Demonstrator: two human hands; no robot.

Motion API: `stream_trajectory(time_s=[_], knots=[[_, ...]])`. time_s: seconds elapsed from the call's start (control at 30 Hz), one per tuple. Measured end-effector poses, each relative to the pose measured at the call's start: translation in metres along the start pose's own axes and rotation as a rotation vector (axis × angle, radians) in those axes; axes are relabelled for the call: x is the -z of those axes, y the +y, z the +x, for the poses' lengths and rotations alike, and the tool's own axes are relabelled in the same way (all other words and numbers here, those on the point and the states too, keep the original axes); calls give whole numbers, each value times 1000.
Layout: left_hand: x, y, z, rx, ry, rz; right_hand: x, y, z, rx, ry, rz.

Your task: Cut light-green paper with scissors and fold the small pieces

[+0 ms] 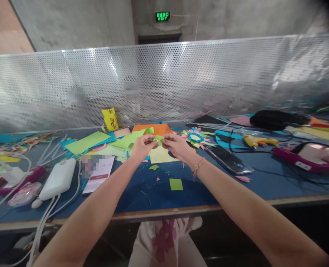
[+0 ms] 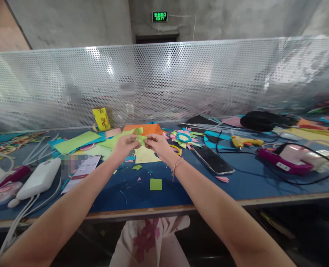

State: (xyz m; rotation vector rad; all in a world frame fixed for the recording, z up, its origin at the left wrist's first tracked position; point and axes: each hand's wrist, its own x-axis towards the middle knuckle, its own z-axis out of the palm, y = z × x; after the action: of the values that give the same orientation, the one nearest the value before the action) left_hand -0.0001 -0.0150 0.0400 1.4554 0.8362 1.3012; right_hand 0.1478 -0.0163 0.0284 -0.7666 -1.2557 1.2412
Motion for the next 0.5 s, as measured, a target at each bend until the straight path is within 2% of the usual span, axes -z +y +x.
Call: stream_trajectory(time_s=[0.2, 0.3, 0.5], knots=[[-4, 1, -4, 58, 28, -53, -1, -2, -1, 132, 101, -223], [-6, 3, -6, 98, 26, -40, -3, -5, -4, 188, 82, -269], [-8, 5, -8, 163, 39, -171, -6, -9, -9, 211, 5, -374]])
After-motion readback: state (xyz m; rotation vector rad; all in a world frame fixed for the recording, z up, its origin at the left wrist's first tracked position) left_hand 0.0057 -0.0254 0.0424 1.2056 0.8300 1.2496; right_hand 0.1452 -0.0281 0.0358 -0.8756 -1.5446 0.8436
